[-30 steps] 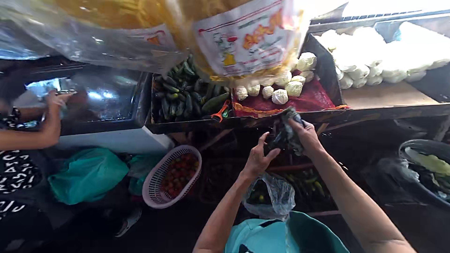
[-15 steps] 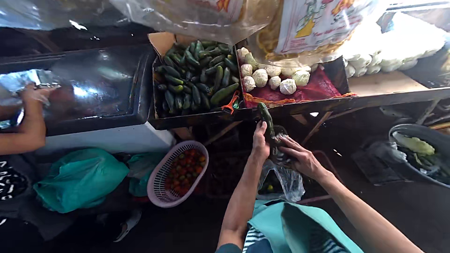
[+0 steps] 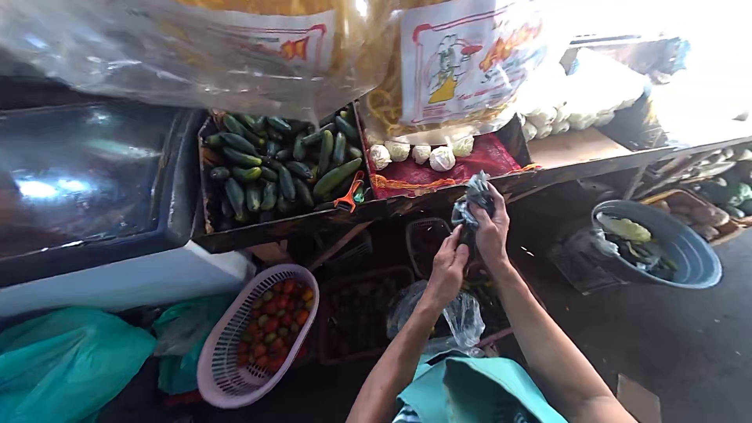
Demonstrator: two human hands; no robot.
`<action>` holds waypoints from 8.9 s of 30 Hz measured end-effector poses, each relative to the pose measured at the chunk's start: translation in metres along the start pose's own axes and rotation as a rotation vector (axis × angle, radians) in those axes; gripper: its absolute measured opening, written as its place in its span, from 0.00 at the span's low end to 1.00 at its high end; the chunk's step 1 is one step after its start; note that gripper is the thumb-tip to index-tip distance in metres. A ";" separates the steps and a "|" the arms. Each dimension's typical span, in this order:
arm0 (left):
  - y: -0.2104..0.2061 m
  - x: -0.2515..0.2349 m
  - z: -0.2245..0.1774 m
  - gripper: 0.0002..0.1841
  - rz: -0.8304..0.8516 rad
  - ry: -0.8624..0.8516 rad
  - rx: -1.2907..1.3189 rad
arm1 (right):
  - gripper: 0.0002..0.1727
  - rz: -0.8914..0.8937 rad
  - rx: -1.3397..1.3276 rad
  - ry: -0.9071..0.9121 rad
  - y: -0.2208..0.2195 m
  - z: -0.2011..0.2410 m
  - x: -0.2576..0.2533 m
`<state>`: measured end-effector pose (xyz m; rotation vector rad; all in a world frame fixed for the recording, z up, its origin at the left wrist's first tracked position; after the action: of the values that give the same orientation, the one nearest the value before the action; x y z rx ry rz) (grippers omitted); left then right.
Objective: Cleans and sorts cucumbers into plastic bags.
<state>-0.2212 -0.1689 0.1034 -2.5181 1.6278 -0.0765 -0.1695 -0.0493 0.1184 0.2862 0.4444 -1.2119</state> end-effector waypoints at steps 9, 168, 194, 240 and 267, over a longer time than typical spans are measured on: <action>-0.014 -0.016 0.019 0.30 -0.249 0.547 1.005 | 0.30 -0.073 -0.151 -0.127 -0.020 0.013 0.002; -0.019 -0.044 0.423 0.28 1.001 0.681 -1.215 | 0.17 0.550 0.763 -0.809 0.203 -0.273 0.193; 0.064 0.032 0.305 0.20 -0.490 1.342 0.676 | 0.12 -0.206 -0.108 -1.509 0.218 -0.290 0.196; -0.124 -0.115 0.096 0.34 0.114 0.561 1.175 | 0.17 -0.604 -0.312 -0.656 0.288 -0.071 -0.020; -0.171 -0.068 0.058 0.23 -0.074 0.492 0.319 | 0.37 -0.482 -0.954 -0.518 0.234 -0.052 -0.012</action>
<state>-0.0881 -0.0328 0.0738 -2.4219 1.5086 -0.9492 0.0390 0.0609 0.0731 -0.9789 0.5973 -1.3368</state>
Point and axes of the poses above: each hand's wrist, its own x-axis away from the middle knuckle, its own y-axis out of the back of the hand, z = x × y, the point moved 2 cm from there along -x, towards the middle knuckle, and after that the axes turned 6 degrees about y, right-handed, at the moved point
